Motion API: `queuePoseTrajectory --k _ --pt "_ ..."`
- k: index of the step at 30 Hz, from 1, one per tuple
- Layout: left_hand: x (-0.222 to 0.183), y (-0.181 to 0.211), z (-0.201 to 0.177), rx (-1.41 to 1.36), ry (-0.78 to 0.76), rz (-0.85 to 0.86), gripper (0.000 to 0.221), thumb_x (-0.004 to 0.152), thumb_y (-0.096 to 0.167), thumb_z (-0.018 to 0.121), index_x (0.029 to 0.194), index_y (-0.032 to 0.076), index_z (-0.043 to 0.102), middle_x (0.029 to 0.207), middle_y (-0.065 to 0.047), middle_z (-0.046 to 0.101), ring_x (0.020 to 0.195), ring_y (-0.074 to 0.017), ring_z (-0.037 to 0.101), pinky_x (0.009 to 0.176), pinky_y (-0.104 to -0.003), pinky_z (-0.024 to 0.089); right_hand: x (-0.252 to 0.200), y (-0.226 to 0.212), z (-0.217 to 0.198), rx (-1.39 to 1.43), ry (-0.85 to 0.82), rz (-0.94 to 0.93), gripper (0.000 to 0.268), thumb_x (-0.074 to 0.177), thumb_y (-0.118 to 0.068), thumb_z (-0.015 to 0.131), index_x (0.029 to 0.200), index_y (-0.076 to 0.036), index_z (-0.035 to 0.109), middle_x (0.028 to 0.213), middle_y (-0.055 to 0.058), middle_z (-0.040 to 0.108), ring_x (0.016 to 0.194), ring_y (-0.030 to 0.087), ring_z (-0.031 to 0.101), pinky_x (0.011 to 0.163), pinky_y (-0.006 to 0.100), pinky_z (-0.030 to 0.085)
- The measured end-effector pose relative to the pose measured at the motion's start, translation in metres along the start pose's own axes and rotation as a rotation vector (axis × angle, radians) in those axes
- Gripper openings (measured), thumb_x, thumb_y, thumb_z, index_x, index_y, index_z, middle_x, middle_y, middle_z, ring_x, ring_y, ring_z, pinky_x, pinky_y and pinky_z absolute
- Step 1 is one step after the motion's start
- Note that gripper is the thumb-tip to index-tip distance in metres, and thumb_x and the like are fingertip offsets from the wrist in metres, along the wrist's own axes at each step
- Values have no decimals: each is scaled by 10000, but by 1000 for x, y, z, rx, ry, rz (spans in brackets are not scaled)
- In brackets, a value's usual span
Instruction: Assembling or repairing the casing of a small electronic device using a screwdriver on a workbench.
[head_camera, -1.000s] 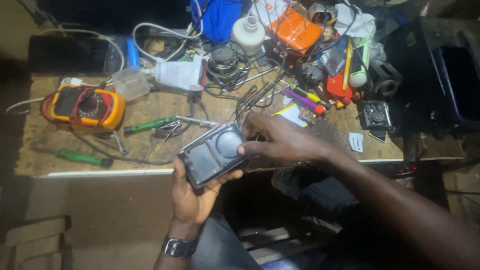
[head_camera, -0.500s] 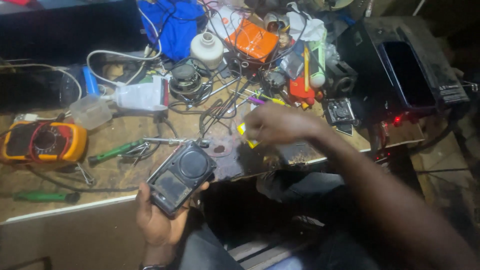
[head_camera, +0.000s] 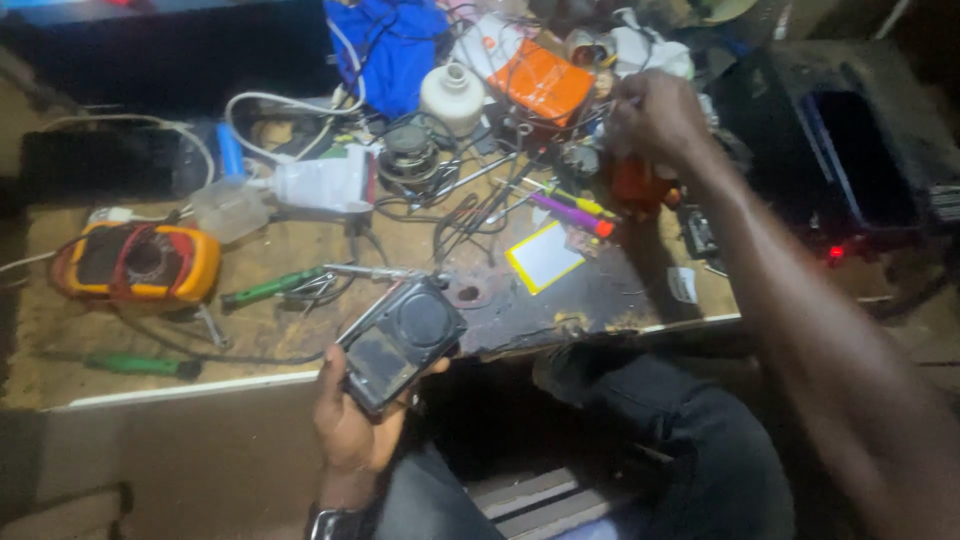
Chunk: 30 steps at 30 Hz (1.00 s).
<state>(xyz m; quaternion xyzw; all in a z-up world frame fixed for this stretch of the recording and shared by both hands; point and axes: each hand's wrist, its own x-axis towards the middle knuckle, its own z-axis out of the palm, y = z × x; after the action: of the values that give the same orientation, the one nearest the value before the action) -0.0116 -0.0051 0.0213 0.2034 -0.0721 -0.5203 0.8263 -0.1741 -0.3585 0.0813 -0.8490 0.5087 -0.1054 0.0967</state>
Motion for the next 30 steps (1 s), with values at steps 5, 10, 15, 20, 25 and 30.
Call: queuePoseTrajectory --k 5,10,15,20,25,30 --pt "3 4 -5 -22 -27 16 473 837 329 516 1191 25 435 1243 -201 446 1053 -369 484 701 -557 491 46 -1 31 -123 -33 -12 235 733 -279 482 817 -82 578 761 224 561 717 397 533 553 471 391" --pt "1 9 2 44 -140 -1 463 830 354 558 1143 27 460 1309 -270 361 1103 -366 446 720 -492 499 33 -19 30 -165 -75 -25 241 700 -289 662 789 -72 610 777 197 616 727 395 567 540 476 404" --pt "1 11 -4 -15 -156 -5 424 855 352 526 1130 32 483 1304 -264 360 1129 -381 416 689 -510 511 41 -5 10 371 -19 42 123 774 -77 650 670 -126 606 610 -6 589 535 46 545 465 191 413" --pt "1 16 1 2 -166 -13 419 831 359 559 1106 49 500 1294 -281 363 1080 -384 445 661 -469 525 -50 -101 -90 465 145 -216 65 980 -114 500 969 -60 535 881 34 564 706 94 588 552 202 475" --pt "0 9 -2 -2 -157 -20 372 821 302 572 1073 34 515 1264 -287 395 1043 -395 470 635 -502 521 -184 -176 -83 785 38 -227 234 863 -9 543 907 -77 324 697 74 553 741 169 632 686 266 528" --pt "-1 6 -1 -11 -172 3 376 831 273 552 1095 8 506 1267 -314 395 1053 -421 473 627 -497 516 -193 -157 -35 165 -124 -495 171 856 -276 463 999 -188 494 771 -2 653 595 233 623 538 362 452"
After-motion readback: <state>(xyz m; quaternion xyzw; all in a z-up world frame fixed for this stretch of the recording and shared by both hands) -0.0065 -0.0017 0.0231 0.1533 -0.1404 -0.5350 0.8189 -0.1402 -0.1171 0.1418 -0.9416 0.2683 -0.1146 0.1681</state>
